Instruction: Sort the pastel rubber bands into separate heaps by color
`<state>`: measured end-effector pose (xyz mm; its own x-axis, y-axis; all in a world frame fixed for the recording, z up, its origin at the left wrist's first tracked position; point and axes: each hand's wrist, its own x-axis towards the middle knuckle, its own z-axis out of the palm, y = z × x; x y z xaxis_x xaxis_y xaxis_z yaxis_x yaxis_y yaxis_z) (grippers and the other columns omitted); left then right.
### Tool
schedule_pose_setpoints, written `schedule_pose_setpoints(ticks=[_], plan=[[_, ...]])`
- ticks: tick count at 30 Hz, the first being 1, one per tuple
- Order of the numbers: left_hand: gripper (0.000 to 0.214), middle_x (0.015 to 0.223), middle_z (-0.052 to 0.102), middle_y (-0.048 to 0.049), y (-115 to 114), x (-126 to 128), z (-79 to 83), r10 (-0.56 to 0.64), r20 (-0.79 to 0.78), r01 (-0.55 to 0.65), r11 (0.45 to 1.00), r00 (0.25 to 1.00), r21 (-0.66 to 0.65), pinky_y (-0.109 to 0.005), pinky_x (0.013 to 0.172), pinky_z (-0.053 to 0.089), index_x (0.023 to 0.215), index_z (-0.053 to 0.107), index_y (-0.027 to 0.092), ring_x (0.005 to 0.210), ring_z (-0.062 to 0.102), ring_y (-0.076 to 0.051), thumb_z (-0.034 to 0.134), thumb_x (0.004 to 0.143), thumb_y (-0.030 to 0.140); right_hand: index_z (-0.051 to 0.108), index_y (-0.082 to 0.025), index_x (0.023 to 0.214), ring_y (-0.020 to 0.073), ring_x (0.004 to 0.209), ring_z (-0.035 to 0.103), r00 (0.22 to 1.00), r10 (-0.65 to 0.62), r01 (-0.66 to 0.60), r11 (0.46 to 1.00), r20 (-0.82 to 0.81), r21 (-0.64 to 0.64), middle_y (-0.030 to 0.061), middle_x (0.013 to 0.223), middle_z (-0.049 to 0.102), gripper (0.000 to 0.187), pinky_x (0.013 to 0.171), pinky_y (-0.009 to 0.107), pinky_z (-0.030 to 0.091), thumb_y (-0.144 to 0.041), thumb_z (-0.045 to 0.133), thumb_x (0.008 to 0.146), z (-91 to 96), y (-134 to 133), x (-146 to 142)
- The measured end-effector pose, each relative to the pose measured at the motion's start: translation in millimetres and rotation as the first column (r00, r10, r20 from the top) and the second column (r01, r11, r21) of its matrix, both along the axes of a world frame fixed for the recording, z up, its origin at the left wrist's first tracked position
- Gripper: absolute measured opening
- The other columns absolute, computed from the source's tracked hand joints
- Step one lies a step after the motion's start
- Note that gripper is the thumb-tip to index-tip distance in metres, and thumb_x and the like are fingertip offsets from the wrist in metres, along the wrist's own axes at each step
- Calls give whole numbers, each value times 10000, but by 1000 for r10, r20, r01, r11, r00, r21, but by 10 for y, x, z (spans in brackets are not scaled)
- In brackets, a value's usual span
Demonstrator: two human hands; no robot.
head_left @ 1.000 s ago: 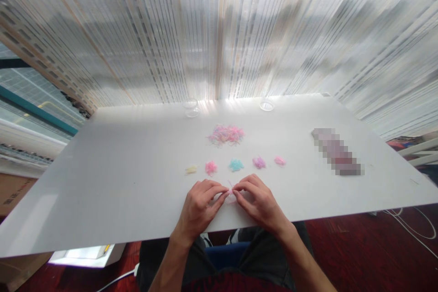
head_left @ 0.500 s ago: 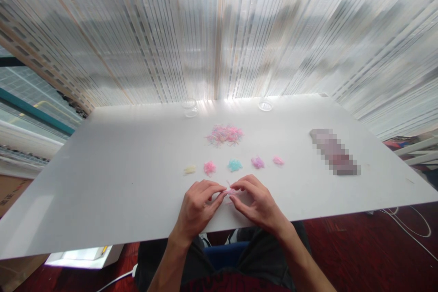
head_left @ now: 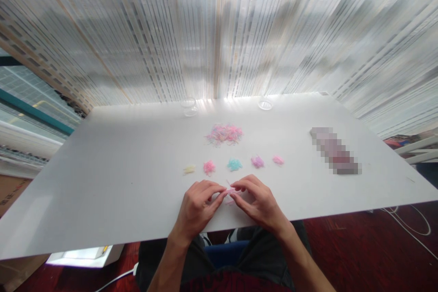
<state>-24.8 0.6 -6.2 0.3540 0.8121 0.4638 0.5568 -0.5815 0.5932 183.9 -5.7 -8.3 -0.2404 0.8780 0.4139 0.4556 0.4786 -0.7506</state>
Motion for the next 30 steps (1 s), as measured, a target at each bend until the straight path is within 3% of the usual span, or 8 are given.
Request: schedule_pose_setpoints(ticks=[13, 30], plan=[[118, 927, 754, -47, -5, -12, -5, -16, 9, 16, 1000, 1000, -22, -308, 732, 498, 1038, 725, 209, 715, 638, -152, 620, 1004, 251, 715, -228, 965, 188, 807, 662, 1000, 16, -16, 1000, 9, -22, 52, 869, 687, 89, 733, 307, 556, -258, 634, 988, -8, 3, 2], [126, 868, 737, -18, -16, 8, 32, -19, 5, 19, 998, 1000, -66, -309, 728, 451, 949, 714, 212, 703, 603, -152, 606, 1005, 244, 693, -216, 953, 190, 821, 645, 998, 52, -51, 997, 30, -54, 56, 874, 669, 162, 742, 312, 534, -241, 551, 1027, -20, 2, 12]])
